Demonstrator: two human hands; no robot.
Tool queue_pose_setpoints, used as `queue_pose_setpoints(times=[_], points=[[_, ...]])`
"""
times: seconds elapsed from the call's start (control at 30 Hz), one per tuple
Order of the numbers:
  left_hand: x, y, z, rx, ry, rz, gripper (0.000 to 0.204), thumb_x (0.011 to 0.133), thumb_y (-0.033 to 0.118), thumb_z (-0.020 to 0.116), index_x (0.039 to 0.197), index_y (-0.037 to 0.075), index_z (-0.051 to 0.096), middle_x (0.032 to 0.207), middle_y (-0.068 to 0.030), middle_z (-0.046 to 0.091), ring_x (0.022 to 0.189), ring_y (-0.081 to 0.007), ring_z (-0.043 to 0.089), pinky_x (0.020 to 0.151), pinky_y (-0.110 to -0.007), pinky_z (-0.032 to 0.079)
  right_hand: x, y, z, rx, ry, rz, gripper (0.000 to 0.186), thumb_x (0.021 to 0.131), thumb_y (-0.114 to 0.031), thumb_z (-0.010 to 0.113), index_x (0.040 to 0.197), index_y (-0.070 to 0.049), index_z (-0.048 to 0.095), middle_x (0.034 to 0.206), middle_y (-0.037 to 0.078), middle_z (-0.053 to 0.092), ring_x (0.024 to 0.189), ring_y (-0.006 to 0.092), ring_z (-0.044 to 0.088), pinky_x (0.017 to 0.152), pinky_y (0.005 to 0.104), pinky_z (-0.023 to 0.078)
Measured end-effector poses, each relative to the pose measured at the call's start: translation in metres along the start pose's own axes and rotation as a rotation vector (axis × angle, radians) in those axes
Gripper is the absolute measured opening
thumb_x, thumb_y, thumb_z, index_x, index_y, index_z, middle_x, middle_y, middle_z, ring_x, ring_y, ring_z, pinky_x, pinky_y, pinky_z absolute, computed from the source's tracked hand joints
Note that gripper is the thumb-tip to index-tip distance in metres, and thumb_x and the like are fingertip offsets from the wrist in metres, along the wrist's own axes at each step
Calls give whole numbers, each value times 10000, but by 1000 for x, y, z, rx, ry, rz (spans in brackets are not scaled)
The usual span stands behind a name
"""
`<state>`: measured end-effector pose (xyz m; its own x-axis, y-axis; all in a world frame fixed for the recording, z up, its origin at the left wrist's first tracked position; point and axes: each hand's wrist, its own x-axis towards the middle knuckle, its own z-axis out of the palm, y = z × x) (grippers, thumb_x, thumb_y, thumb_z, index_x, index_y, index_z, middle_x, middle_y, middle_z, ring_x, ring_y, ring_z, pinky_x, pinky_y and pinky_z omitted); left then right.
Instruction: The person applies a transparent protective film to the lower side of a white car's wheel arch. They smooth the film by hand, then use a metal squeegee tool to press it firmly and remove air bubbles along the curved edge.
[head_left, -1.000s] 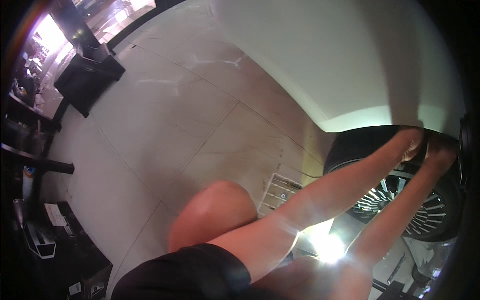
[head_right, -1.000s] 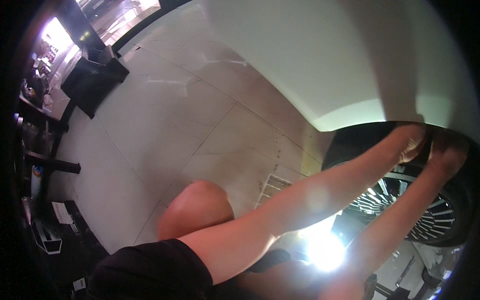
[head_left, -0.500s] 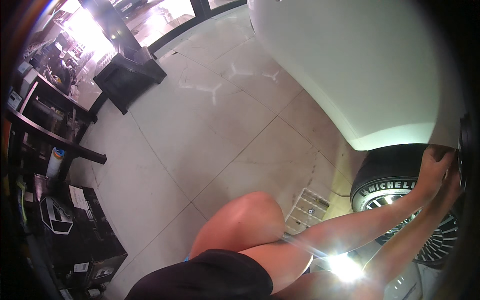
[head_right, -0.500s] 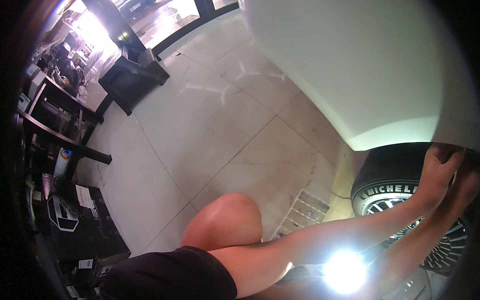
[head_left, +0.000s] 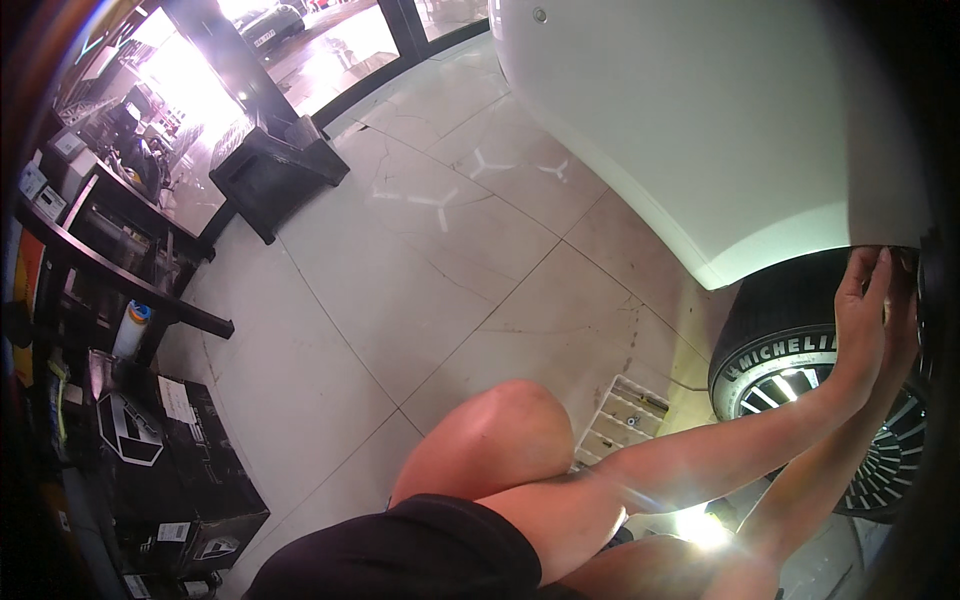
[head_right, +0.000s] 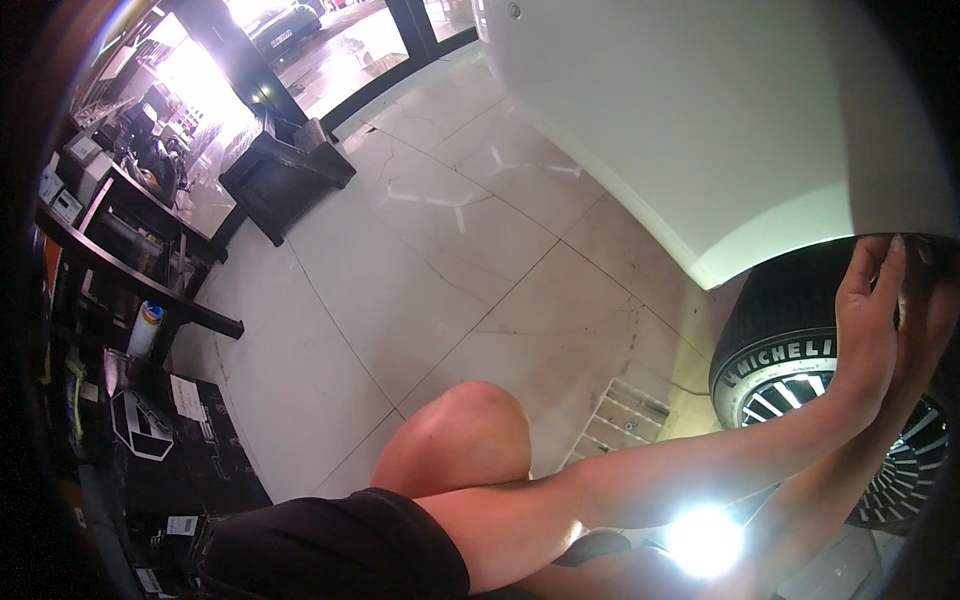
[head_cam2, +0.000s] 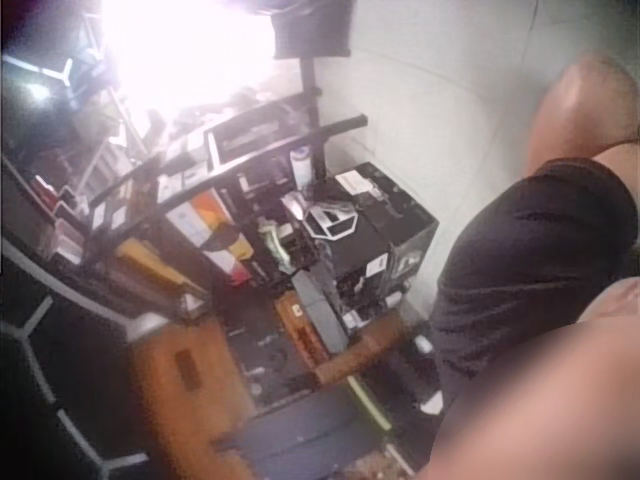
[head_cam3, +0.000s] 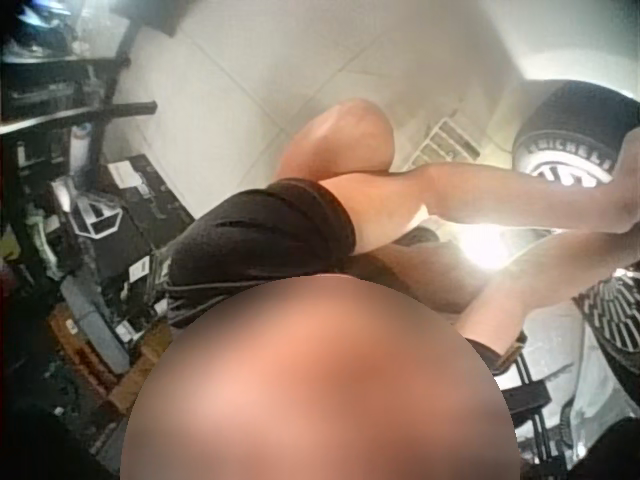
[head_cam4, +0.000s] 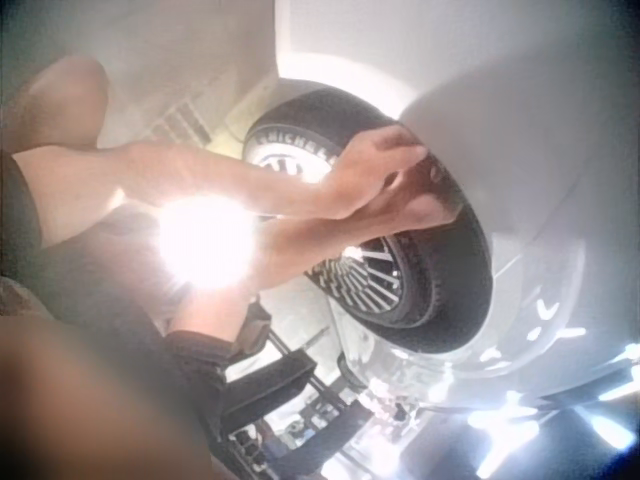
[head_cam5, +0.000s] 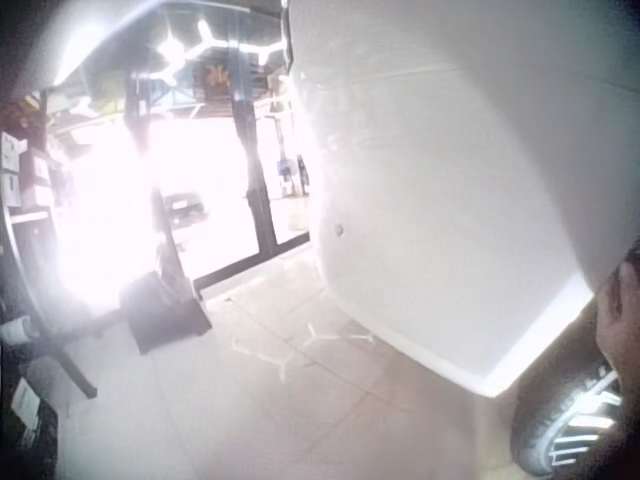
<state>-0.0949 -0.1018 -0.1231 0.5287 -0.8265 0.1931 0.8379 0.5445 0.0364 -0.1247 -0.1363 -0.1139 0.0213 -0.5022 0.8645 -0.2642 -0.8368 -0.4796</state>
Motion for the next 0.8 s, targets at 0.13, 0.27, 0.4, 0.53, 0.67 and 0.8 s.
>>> queue_pose_setpoints(times=[0.13,0.27,0.4,0.53,0.67,0.8], points=[[-4,-1,6,-88,7,-1,249,1100,249,580,1205,36,654,1108,-13,680,1071,-94,583,1019,-263,416,2,-1,-4,37,-11,23,295,920,-143,686,1177,-11,627,1093,114,709,944,262,678,795,385,555],[-12,4,3,114,13,46,248,1107,262,564,1174,37,646,1100,-14,672,1089,-93,569,1021,-257,409,6,2,-13,87,-9,61,301,932,-125,677,1202,-10,611,1103,108,702,944,251,672,788,376,552],[-15,9,6,155,-7,91,261,1113,267,552,1195,35,640,1108,-23,674,1089,-100,576,1022,-257,410,12,19,-23,131,-25,104,308,944,-107,669,1226,-9,595,1113,102,695,943,239,667,781,368,549],[-15,16,4,157,-59,46,275,1115,277,548,1214,36,634,1096,-25,681,1066,-105,594,979,-257,428,32,43,-32,154,-137,205,317,956,-89,660,1251,-8,580,1124,95,688,942,228,661,774,359,546],[0,19,-11,143,-122,-60,243,1097,238,557,1225,51,643,1091,-16,679,975,-96,598,883,-277,454,63,70,-42,70,-316,336,327,968,-71,652,1276,-6,564,1134,89,682,941,216,656,767,350,543],[26,11,-28,177,-209,-150,233,1075,222,568,1203,44,647,1052,-14,683,907,-97,599,806,-290,457,71,112,-56,-22,-363,327,279,964,-35,636,1237,2,594,1084,115,687,939,233,655,784,363,544]])
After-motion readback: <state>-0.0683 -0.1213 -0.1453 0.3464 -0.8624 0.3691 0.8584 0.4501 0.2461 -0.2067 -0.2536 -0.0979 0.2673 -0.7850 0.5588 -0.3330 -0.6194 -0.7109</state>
